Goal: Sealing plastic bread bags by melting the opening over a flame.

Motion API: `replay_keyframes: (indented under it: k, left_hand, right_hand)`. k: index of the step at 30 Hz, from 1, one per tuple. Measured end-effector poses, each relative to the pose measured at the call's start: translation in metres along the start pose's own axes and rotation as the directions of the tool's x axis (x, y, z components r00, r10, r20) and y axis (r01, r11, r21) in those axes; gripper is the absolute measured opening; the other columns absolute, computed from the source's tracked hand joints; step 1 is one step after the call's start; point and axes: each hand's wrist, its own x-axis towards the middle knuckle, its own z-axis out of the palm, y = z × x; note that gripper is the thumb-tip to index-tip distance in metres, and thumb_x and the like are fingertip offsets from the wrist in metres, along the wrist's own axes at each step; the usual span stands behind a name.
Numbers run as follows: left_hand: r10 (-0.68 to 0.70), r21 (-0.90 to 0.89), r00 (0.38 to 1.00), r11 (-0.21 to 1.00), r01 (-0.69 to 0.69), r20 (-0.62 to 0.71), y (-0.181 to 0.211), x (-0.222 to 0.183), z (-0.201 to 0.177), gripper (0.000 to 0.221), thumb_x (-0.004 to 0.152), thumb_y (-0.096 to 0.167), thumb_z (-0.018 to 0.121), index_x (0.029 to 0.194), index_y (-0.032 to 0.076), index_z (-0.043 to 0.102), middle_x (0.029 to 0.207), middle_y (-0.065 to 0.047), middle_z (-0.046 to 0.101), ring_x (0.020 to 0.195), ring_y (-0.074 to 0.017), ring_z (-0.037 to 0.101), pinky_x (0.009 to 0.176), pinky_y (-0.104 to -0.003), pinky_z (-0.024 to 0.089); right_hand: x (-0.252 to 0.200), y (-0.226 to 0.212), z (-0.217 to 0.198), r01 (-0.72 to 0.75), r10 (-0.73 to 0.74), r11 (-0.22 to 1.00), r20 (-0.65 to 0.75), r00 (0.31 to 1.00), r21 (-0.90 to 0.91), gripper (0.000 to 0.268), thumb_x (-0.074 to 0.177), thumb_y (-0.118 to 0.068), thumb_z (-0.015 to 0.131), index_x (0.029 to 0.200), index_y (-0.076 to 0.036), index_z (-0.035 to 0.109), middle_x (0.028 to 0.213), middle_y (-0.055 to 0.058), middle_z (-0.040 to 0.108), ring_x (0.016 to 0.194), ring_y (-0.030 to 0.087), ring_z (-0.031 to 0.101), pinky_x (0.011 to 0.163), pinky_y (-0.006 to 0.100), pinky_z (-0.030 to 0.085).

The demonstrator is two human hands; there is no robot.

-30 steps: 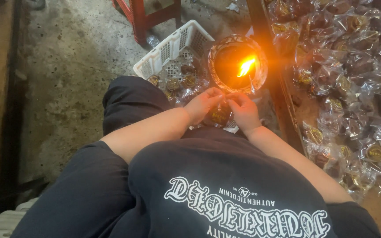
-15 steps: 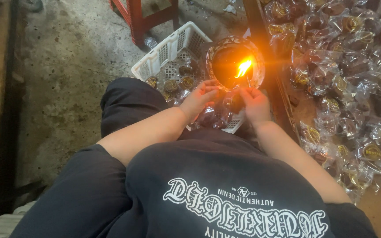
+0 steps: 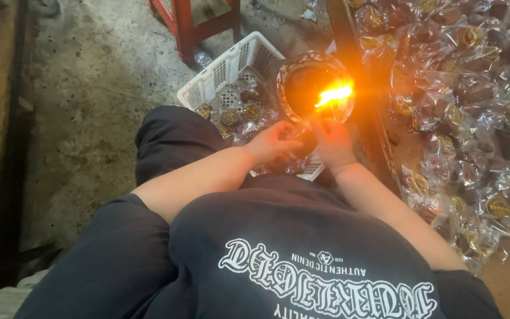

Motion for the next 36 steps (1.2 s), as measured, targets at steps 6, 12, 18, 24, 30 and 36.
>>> replay_keyframes:
  k: [6,12,18,24,30,36]
  left_hand:
    - [0.201,0.371,0.974,0.917,-0.148,-0.108,0.008,0.003,-0.001,0.047,0.077,0.01,0.073,0.12,0.028,0.068,0.103,-0.007,0.077,0.093,-0.019,0.074,0.085,-0.032,0.061]
    - [0.221,0.496,0.975,0.848,-0.186,-0.012,0.0,0.012,-0.003,0.045,0.069,0.012,0.081,0.112,0.022,0.071,0.104,-0.007,0.076,0.09,-0.0224,0.075,0.083,-0.039,0.061]
    - [0.311,0.282,0.941,0.899,-0.336,0.131,0.003,0.0,-0.004,0.022,0.076,-0.009,0.07,0.091,0.006,0.072,0.143,-0.021,0.058,0.125,-0.0453,0.06,0.108,-0.054,0.049]
    - [-0.024,0.819,0.991,0.561,0.122,-0.132,-0.099,0.062,-0.082,0.06,0.063,0.024,0.087,0.122,0.026,0.075,0.126,-0.009,0.072,0.116,-0.0324,0.069,0.094,-0.039,0.057]
    - [-0.255,0.635,0.889,0.627,0.451,-0.379,-0.009,0.026,-0.046,0.07,0.083,0.026,0.077,0.147,0.03,0.048,0.169,-0.007,0.001,0.127,-0.0264,0.057,0.094,-0.038,0.052]
    - [-0.4,0.623,0.851,0.583,0.522,-0.34,0.032,0.003,-0.008,0.061,0.095,0.032,0.062,0.154,0.025,0.044,0.167,-0.005,0.009,0.138,-0.0256,0.047,0.113,-0.039,0.04]
  right_hand:
    - [-0.042,-0.056,-0.004,-0.306,0.267,0.692,0.162,0.95,0.654,0.035,0.098,-0.021,0.074,0.123,0.0,0.061,0.113,0.009,0.059,0.104,0.019,0.061,0.096,0.034,0.054]
    - [-0.056,-0.075,-0.017,-0.478,0.305,0.302,0.391,0.868,0.825,0.018,0.099,-0.008,0.068,0.107,-0.009,0.053,0.086,0.001,0.05,0.075,0.014,0.063,0.073,0.019,0.053]
    - [-0.047,-0.029,-0.021,-0.443,0.272,0.472,0.353,0.895,0.762,0.02,0.108,-0.033,0.055,0.117,-0.016,0.05,0.099,0.002,0.054,0.093,0.018,0.06,0.085,0.028,0.051]
    - [-0.039,0.065,-0.054,0.145,-0.09,0.875,-0.139,0.986,0.462,0.024,0.109,-0.014,0.06,0.124,0.002,0.051,0.106,0.019,0.062,0.105,0.026,0.064,0.09,0.033,0.053]
    - [-0.106,0.068,-0.182,0.142,-0.472,0.841,-0.582,0.662,-0.521,0.03,0.1,-0.002,0.081,0.125,0.004,0.067,0.123,0.021,0.063,0.112,0.038,0.061,0.098,0.049,0.05]
    - [-0.153,0.131,-0.244,-0.646,0.642,0.685,-0.698,0.317,0.336,0.068,0.123,-0.033,0.068,0.166,-0.023,0.016,0.168,0.01,0.005,0.157,0.036,0.019,0.125,0.057,0.032]
